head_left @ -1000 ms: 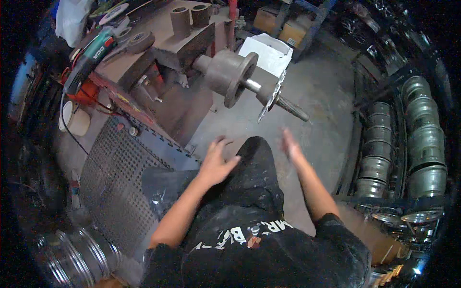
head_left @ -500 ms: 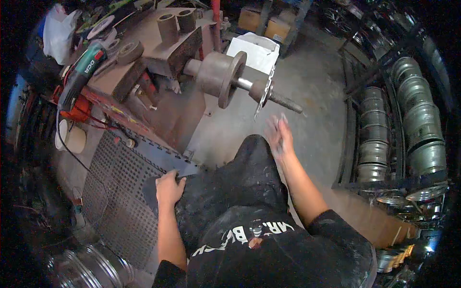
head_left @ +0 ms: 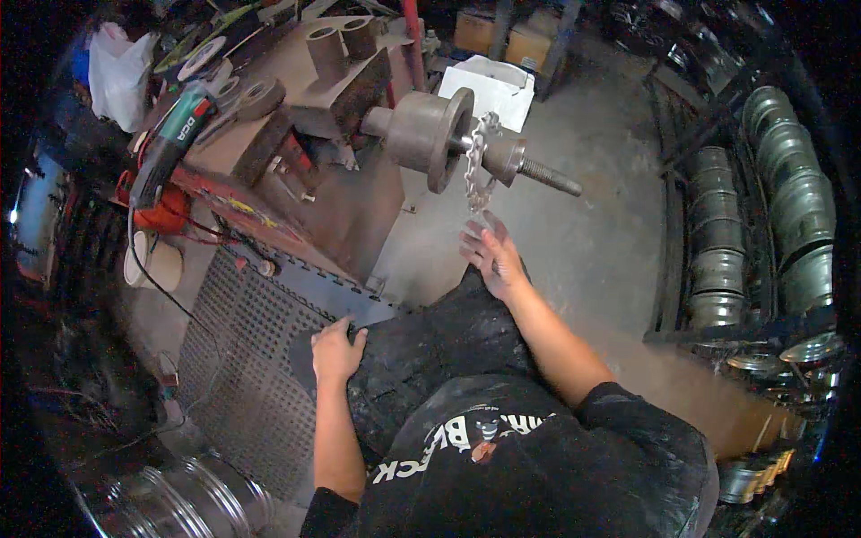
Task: Grind the edge of a circular metal part using an angle grinder.
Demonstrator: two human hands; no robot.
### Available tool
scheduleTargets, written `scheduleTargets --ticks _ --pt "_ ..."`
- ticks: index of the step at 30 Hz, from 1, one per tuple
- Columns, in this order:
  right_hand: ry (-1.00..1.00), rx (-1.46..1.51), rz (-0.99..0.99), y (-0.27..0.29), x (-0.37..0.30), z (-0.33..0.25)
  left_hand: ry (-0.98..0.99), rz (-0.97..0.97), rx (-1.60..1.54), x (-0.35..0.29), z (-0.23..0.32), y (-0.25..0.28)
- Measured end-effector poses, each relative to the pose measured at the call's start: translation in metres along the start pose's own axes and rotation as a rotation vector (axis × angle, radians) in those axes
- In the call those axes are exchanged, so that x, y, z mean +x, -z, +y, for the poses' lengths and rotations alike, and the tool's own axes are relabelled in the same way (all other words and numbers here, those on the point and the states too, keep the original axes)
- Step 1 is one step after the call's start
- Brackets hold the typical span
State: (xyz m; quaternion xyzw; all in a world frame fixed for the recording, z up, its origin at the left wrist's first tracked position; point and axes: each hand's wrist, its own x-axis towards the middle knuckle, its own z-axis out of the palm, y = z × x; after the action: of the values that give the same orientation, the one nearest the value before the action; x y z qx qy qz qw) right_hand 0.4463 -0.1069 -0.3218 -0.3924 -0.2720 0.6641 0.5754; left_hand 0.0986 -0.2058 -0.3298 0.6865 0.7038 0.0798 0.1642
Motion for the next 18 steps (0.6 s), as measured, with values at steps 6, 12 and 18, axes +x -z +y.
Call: scheduleTargets --ticks 6,12,18 --pt "0.3 0.251 0.164 0.003 0.028 -0.047 0.017 -0.102 0.071 0.016 0.016 -0.003" --pt "0.529 -0.103 0.289 -0.022 0.053 -0.079 0.043 -0.13 0.08 0.013 0.016 -0.002" --pt "0.429 0.086 0.147 -0.017 0.06 -0.082 0.059 -0.134 0.053 0.007 0.01 -0.001"
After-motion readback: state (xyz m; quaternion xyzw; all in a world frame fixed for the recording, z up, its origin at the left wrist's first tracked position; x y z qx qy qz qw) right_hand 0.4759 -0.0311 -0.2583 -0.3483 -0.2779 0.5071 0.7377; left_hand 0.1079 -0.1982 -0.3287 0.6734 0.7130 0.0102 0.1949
